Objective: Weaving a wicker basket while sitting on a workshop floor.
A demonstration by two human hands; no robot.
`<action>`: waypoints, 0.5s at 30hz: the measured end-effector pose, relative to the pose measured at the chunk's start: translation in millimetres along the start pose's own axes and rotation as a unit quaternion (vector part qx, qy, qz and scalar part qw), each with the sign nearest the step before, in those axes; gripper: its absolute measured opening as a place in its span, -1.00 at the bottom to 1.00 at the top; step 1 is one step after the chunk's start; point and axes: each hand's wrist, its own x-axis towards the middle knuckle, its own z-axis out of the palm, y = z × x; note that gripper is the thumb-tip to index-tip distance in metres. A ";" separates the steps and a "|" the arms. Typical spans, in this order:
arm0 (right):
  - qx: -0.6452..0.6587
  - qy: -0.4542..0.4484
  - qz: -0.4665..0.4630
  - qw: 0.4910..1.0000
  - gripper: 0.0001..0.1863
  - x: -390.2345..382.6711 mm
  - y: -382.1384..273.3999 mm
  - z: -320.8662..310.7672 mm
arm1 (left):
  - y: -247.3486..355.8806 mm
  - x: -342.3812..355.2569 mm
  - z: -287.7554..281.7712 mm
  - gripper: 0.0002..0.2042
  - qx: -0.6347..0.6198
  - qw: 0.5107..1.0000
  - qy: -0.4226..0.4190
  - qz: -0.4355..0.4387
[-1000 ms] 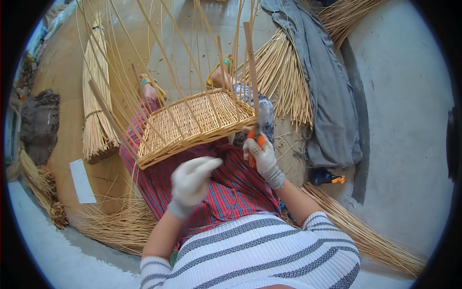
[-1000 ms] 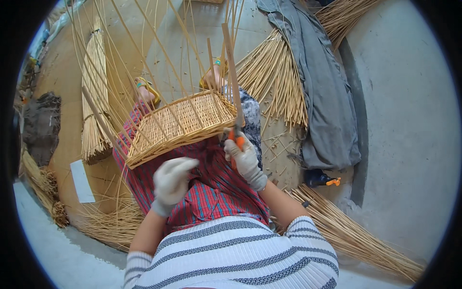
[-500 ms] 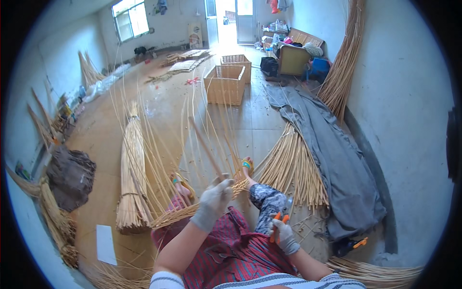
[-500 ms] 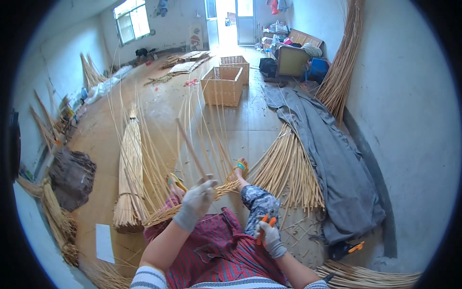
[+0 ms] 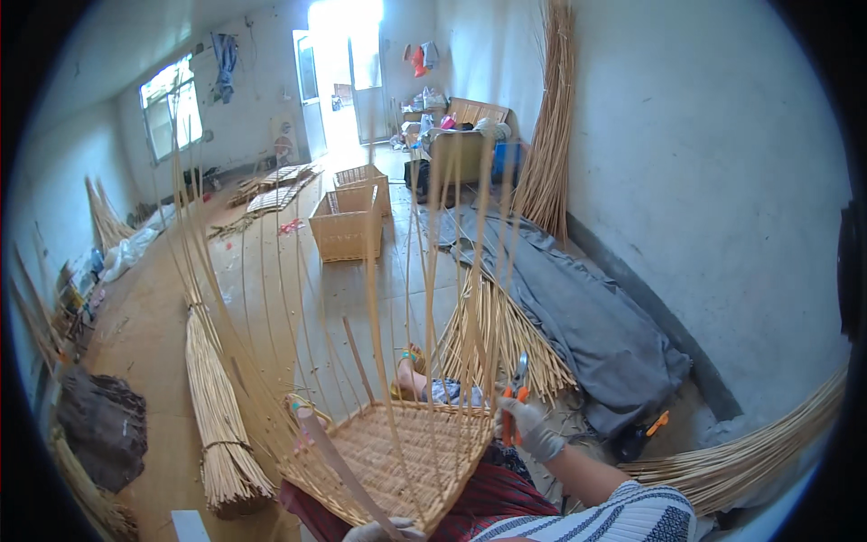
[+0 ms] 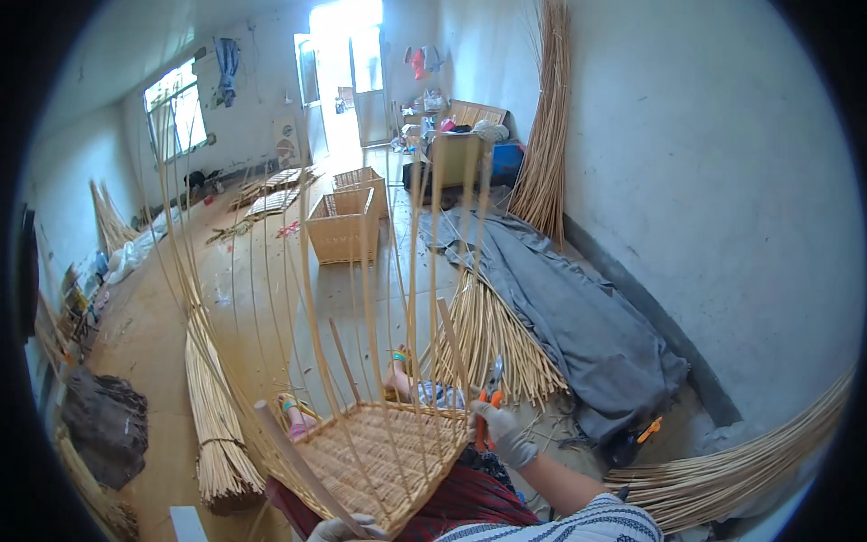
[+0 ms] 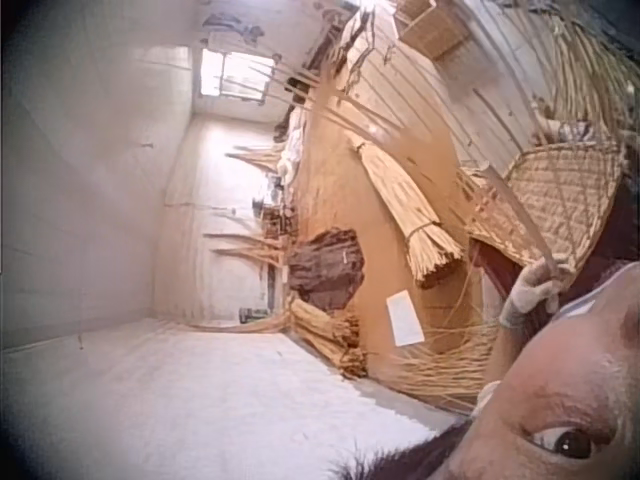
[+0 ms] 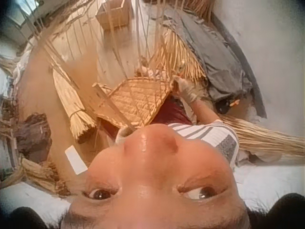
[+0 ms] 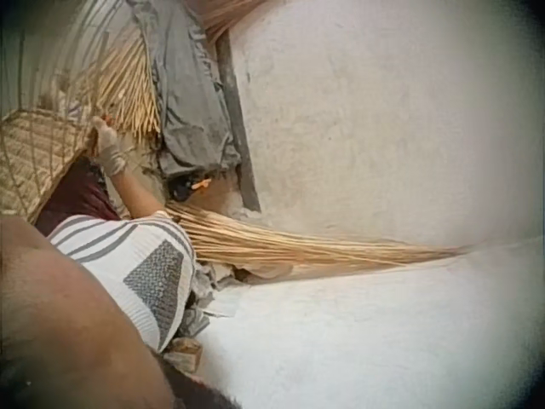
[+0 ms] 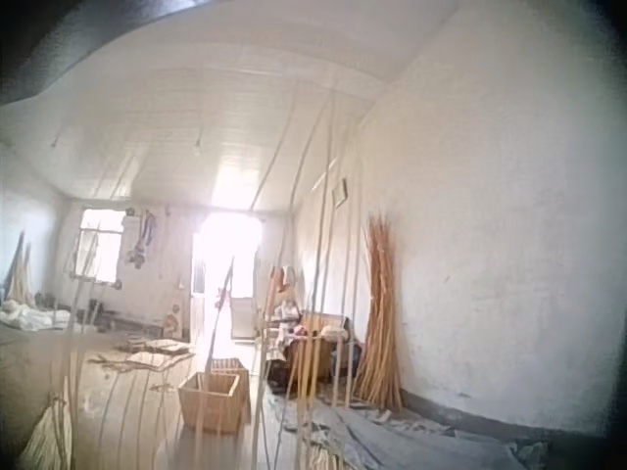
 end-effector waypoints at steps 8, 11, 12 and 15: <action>-0.060 0.006 0.023 0.998 -0.75 -8.4 40.5 13.3 | -50.4 16.7 -86.4 -0.44 0.140 0.900 0.358 0.207; -0.163 -0.034 0.001 0.986 -0.75 9.4 56.2 18.6 | -82.5 21.8 -131.7 -0.42 0.120 0.870 0.426 0.217; -0.168 -0.044 0.014 0.985 -0.80 13.5 62.7 21.5 | -96.0 20.4 -145.5 -0.42 0.118 0.850 0.463 0.220; -0.220 -0.066 -0.047 0.972 -0.82 14.4 72.9 31.3 | -81.8 13.3 -118.0 -0.41 0.131 0.852 0.457 0.220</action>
